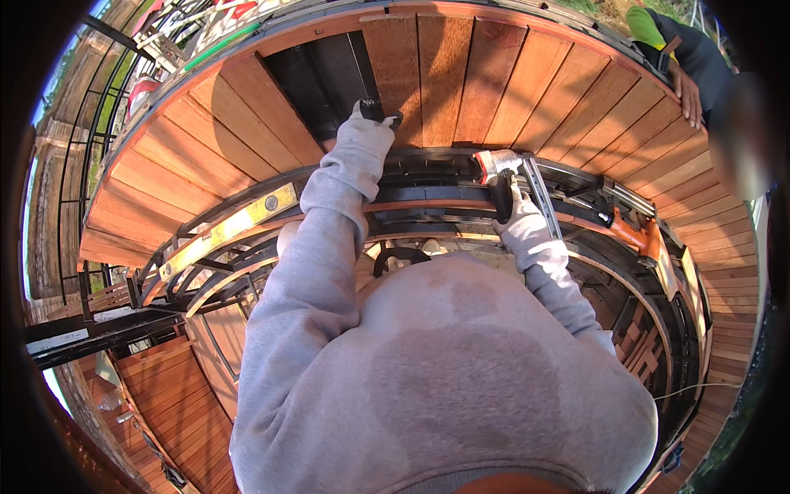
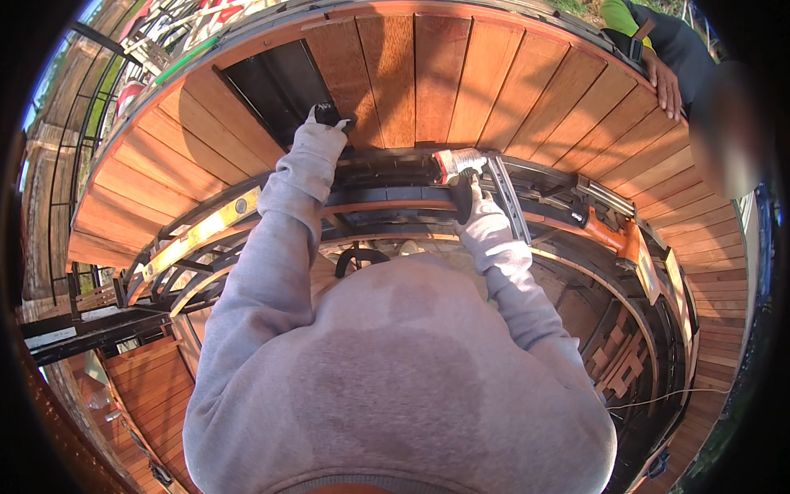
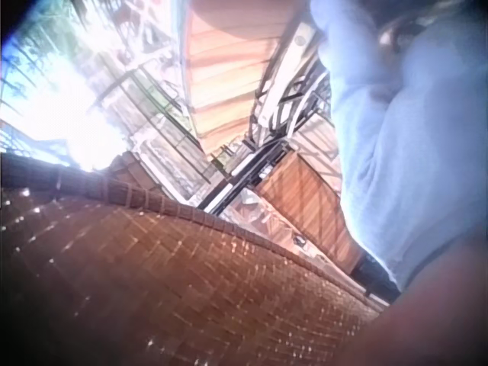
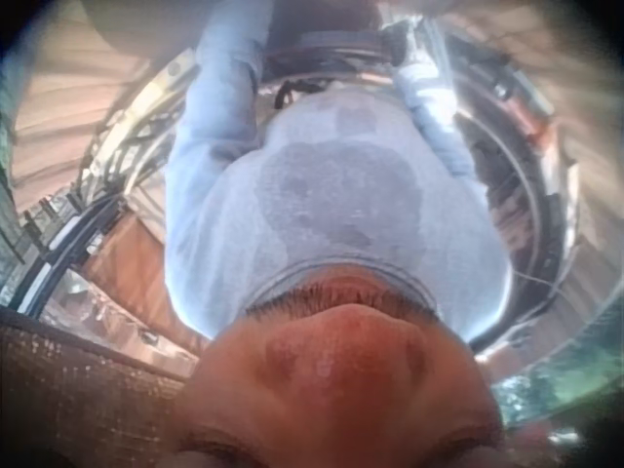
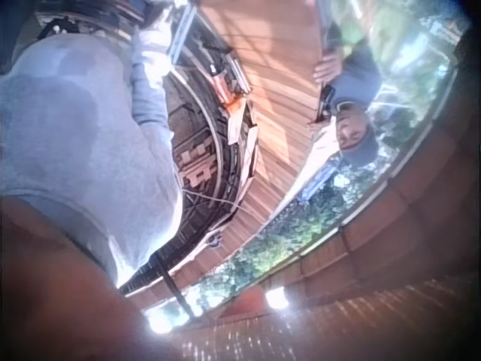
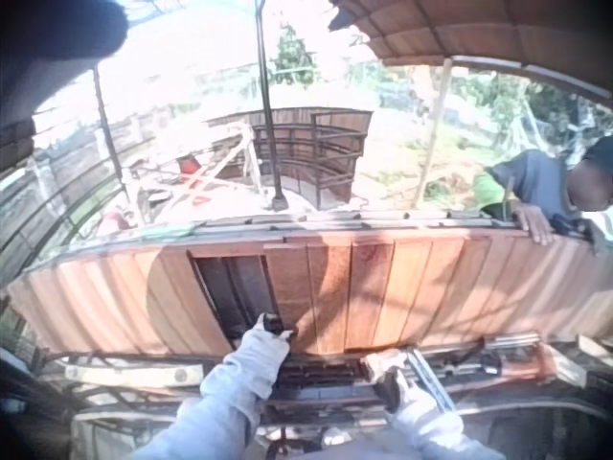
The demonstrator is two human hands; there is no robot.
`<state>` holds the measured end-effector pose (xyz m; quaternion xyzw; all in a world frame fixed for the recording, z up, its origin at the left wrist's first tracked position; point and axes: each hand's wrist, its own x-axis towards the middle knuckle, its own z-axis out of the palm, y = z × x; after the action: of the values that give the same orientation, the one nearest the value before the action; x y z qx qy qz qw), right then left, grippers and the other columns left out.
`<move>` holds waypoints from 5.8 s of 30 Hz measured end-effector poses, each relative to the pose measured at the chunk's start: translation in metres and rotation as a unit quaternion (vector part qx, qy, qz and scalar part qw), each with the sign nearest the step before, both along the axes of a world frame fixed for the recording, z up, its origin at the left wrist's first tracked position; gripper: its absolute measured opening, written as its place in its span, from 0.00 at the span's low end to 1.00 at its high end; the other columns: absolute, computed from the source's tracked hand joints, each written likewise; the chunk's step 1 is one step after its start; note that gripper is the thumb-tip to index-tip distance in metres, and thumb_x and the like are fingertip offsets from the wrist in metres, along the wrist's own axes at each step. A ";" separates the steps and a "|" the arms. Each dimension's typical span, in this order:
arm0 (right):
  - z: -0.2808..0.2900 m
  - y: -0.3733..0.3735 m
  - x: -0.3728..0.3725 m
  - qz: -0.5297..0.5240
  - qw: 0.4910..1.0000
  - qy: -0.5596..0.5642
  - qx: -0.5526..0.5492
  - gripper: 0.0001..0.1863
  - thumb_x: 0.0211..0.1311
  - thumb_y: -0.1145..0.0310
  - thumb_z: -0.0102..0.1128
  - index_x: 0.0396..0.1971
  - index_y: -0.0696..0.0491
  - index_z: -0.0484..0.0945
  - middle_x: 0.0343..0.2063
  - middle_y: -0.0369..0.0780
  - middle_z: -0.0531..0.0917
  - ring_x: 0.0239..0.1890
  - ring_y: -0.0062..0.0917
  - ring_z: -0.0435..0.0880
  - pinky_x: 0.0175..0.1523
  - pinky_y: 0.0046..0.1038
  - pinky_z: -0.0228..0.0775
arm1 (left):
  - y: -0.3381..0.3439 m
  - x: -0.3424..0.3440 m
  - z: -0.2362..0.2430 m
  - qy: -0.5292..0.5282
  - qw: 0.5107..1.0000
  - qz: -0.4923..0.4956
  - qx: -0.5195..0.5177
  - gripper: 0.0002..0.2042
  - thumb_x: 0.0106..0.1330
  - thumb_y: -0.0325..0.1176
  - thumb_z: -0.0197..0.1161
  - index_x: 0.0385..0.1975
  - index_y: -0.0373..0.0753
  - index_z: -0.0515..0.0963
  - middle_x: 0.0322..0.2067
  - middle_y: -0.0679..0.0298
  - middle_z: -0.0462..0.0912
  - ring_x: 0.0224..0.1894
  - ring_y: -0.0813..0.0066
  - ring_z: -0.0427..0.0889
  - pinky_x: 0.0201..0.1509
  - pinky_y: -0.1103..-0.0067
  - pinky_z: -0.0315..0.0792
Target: The person installs wooden siding planks on a curved exterior wall. They position each plank, check alignment with a spirit level, and fasten it using a nail gun. The process is repeated for multiple planks along the wall.
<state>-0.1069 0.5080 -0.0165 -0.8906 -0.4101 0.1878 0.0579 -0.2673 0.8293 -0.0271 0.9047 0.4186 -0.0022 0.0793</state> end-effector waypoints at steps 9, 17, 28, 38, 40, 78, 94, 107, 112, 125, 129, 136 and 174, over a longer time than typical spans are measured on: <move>0.058 0.000 -0.034 0.374 0.927 0.029 -0.022 0.39 0.62 0.61 0.59 0.74 0.44 0.59 0.61 0.50 0.75 0.50 0.45 0.84 0.55 0.43 0.78 | -0.141 -0.061 -0.064 -0.338 0.824 0.001 -0.455 0.19 0.73 0.35 0.56 0.63 0.46 0.74 0.50 0.55 0.82 0.54 0.58 0.81 0.57 0.71 0.77; 0.049 0.052 -0.065 0.384 0.913 -0.074 -0.116 0.39 0.67 0.65 0.51 0.76 0.57 0.52 0.59 0.50 0.77 0.53 0.39 0.83 0.63 0.38 0.70 | -0.175 -0.094 -0.044 -0.332 0.770 0.114 -0.533 0.18 0.71 0.36 0.59 0.60 0.43 0.75 0.46 0.55 0.83 0.48 0.60 0.83 0.52 0.72 0.79; 0.077 0.096 -0.041 0.365 0.909 -0.070 -0.189 0.39 0.66 0.70 0.51 0.76 0.54 0.51 0.53 0.48 0.82 0.49 0.40 0.86 0.56 0.39 0.77 | -0.154 -0.071 -0.079 -0.298 0.827 0.068 -0.473 0.17 0.70 0.38 0.62 0.56 0.39 0.78 0.40 0.55 0.85 0.40 0.62 0.85 0.44 0.73 0.80; 0.058 0.077 -0.045 0.393 0.900 -0.087 -0.169 0.37 0.66 0.69 0.49 0.76 0.56 0.53 0.52 0.48 0.83 0.50 0.40 0.85 0.57 0.37 0.76 | -0.166 -0.054 -0.018 -0.429 0.528 0.314 -0.663 0.18 0.72 0.45 0.63 0.50 0.35 0.80 0.34 0.59 0.86 0.29 0.69 0.85 0.34 0.74 0.81; 0.046 0.092 -0.035 0.365 0.917 -0.078 -0.144 0.39 0.63 0.68 0.55 0.75 0.55 0.55 0.49 0.49 0.84 0.49 0.41 0.86 0.55 0.38 0.77 | -0.147 -0.046 -0.001 -0.395 0.521 0.343 -0.674 0.18 0.71 0.42 0.65 0.52 0.35 0.80 0.34 0.59 0.86 0.29 0.69 0.85 0.35 0.74 0.80; -0.006 0.097 -0.027 0.336 0.929 -0.013 -0.152 0.39 0.66 0.56 0.56 0.74 0.52 0.56 0.53 0.50 0.82 0.49 0.41 0.86 0.53 0.39 0.79 | -0.139 -0.064 -0.077 -0.341 0.878 -0.015 -0.335 0.19 0.66 0.31 0.66 0.57 0.41 0.80 0.44 0.58 0.87 0.49 0.67 0.85 0.52 0.72 0.79; 0.037 0.109 -0.063 0.345 0.923 -0.015 -0.173 0.41 0.66 0.62 0.56 0.77 0.54 0.52 0.55 0.47 0.80 0.54 0.40 0.84 0.59 0.40 0.75 | -0.138 -0.086 -0.121 -0.369 0.821 0.090 -0.426 0.30 0.60 0.19 0.56 0.63 0.53 0.77 0.47 0.50 0.84 0.48 0.56 0.86 0.52 0.70 0.80; -0.013 0.129 -0.037 0.359 0.894 0.007 -0.268 0.38 0.69 0.54 0.51 0.74 0.53 0.56 0.61 0.50 0.77 0.58 0.41 0.81 0.61 0.40 0.75 | -0.138 -0.065 -0.054 -0.443 0.672 0.256 -0.535 0.15 0.69 0.40 0.68 0.49 0.37 0.83 0.37 0.63 0.86 0.33 0.77 0.84 0.36 0.77 0.78; -0.007 0.127 -0.048 0.348 0.903 0.006 -0.251 0.41 0.67 0.52 0.56 0.75 0.54 0.54 0.60 0.51 0.77 0.58 0.42 0.81 0.61 0.40 0.74 | -0.134 -0.069 -0.048 -0.404 0.706 0.249 -0.526 0.14 0.71 0.39 0.66 0.51 0.39 0.83 0.37 0.63 0.86 0.35 0.76 0.85 0.36 0.78 0.80; 0.020 0.103 -0.061 0.371 0.913 -0.021 -0.171 0.44 0.64 0.58 0.57 0.77 0.55 0.49 0.55 0.48 0.81 0.51 0.43 0.84 0.59 0.39 0.75 | -0.153 -0.091 -0.053 -0.278 0.895 0.084 -0.340 0.19 0.69 0.27 0.58 0.60 0.45 0.79 0.36 0.51 0.86 0.35 0.62 0.87 0.45 0.73 0.81; 0.012 0.116 -0.056 0.380 0.912 -0.026 -0.150 0.44 0.64 0.57 0.58 0.76 0.56 0.51 0.56 0.49 0.81 0.55 0.42 0.83 0.58 0.39 0.76 | -0.138 -0.091 -0.050 -0.172 0.954 0.018 -0.247 0.22 0.66 0.26 0.58 0.61 0.46 0.78 0.35 0.49 0.87 0.39 0.58 0.87 0.47 0.72 0.80; -0.006 0.126 -0.051 0.379 0.903 -0.046 -0.197 0.47 0.65 0.48 0.58 0.76 0.57 0.51 0.60 0.50 0.78 0.60 0.40 0.81 0.63 0.39 0.73 | -0.131 -0.076 -0.094 -0.425 0.646 0.286 -0.566 0.18 0.68 0.31 0.60 0.57 0.41 0.80 0.38 0.50 0.87 0.41 0.61 0.87 0.45 0.71 0.79; -0.026 0.013 -0.021 -0.024 0.990 -0.117 -0.078 0.45 0.67 0.45 0.58 0.76 0.50 0.52 0.46 0.52 0.84 0.45 0.44 0.86 0.50 0.43 0.78 | -0.140 -0.073 -0.046 -0.070 0.995 -0.057 -0.044 0.30 0.65 0.55 0.61 0.63 0.43 0.72 0.62 0.57 0.74 0.68 0.59 0.69 0.78 0.56 0.49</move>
<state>-0.1281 0.5211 -0.0420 -0.9178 -0.3768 0.1121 -0.0558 -0.3399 0.6890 -0.0735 0.9207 0.3593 0.0379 0.1476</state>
